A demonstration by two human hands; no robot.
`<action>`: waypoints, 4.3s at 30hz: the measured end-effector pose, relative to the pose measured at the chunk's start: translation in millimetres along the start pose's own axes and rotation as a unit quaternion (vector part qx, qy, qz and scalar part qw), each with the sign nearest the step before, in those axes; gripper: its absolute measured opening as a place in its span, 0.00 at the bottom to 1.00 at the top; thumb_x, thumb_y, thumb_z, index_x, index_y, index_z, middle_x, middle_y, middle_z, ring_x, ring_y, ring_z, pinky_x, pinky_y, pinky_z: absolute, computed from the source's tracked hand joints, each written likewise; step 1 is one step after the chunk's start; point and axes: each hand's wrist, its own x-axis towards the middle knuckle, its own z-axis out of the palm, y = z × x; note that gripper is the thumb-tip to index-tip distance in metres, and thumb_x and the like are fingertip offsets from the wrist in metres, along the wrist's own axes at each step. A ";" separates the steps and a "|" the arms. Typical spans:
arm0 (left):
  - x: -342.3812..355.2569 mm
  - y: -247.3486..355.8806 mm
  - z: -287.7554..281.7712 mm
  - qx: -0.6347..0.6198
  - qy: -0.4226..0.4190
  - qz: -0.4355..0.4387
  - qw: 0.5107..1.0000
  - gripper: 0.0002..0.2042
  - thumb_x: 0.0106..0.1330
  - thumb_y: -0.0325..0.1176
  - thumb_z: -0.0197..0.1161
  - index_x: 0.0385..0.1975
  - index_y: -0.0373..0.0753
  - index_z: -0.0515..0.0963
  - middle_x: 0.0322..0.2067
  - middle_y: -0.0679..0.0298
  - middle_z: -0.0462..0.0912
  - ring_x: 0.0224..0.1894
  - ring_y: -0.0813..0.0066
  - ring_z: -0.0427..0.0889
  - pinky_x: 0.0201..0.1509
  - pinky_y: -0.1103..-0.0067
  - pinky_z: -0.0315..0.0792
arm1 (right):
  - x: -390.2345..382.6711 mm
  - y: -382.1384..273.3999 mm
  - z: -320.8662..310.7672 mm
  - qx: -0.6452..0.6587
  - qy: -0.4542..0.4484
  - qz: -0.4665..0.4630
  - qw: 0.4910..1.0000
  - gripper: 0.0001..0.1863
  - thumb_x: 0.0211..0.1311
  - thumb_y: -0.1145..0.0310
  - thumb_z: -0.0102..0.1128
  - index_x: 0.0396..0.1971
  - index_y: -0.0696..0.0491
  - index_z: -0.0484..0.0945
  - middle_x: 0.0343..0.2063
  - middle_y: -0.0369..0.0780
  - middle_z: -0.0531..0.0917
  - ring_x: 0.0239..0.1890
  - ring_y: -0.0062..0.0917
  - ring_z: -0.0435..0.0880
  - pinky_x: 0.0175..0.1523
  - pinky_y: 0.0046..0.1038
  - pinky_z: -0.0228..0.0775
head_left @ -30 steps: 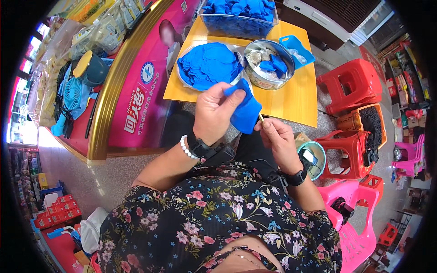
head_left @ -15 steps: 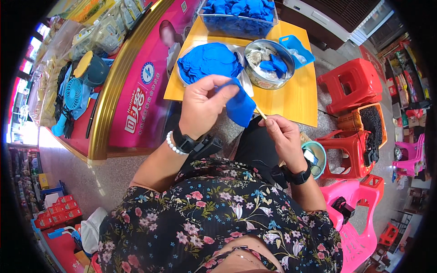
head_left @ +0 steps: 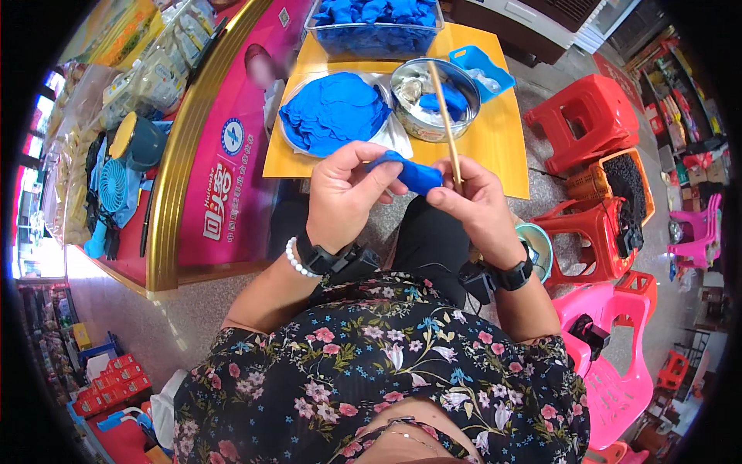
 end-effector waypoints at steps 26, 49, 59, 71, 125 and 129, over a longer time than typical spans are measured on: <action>11.1 -11.8 -22.0 -0.179 -0.059 -0.231 0.955 0.28 0.70 0.54 0.43 0.57 0.35 0.62 0.45 0.57 0.74 0.36 0.69 0.80 0.30 0.78 0.79 | 6.7 12.8 -12.1 -0.121 0.062 -0.209 0.968 0.06 0.49 0.81 0.66 0.27 0.57 0.79 0.26 0.32 0.74 0.27 0.12 0.73 0.30 0.15 0.63; 20.6 -16.1 -21.3 -0.245 0.061 -0.085 0.964 0.24 0.60 0.19 0.59 0.56 0.36 0.64 0.42 0.60 0.78 0.42 0.76 0.80 0.43 0.78 0.77 | -14.0 21.1 -31.8 -0.372 0.067 -0.182 0.908 0.09 0.63 0.75 0.53 0.40 0.60 0.77 0.23 0.39 0.72 0.26 0.23 0.71 0.32 0.23 0.62; 19.6 -14.8 -17.7 -0.240 0.068 -0.059 0.967 0.23 0.59 0.20 0.60 0.55 0.36 0.65 0.41 0.60 0.79 0.41 0.76 0.79 0.41 0.79 0.77 | -17.5 12.4 -23.2 -0.404 0.063 -0.183 0.894 0.09 0.61 0.76 0.54 0.40 0.59 0.78 0.22 0.40 0.73 0.24 0.25 0.71 0.30 0.24 0.62; 19.1 -15.2 -18.0 -0.199 0.067 -0.054 0.976 0.24 0.61 0.18 0.57 0.58 0.37 0.63 0.44 0.59 0.77 0.46 0.74 0.78 0.50 0.78 0.74 | -17.6 11.3 -19.1 -0.405 0.055 -0.176 0.896 0.08 0.60 0.77 0.55 0.39 0.59 0.78 0.21 0.41 0.73 0.23 0.26 0.71 0.30 0.24 0.62; 19.1 -15.4 -12.6 -0.100 0.018 -0.054 0.993 0.05 0.63 0.28 0.61 0.35 0.35 0.79 0.28 0.71 0.80 0.30 0.88 0.76 0.33 0.90 0.69 | -8.9 29.2 -19.9 -0.366 0.020 -0.138 0.920 0.09 0.62 0.72 0.55 0.38 0.59 0.80 0.23 0.41 0.79 0.26 0.22 0.77 0.32 0.23 0.66; 21.4 -14.8 -20.5 -0.053 -0.022 -0.075 0.996 0.05 0.62 0.28 0.61 0.34 0.34 0.79 0.28 0.71 0.80 0.30 0.89 0.76 0.33 0.90 0.69 | -10.0 18.6 -24.7 -0.409 0.009 -0.138 0.902 0.08 0.59 0.72 0.57 0.36 0.57 0.81 0.20 0.41 0.76 0.21 0.26 0.74 0.28 0.26 0.63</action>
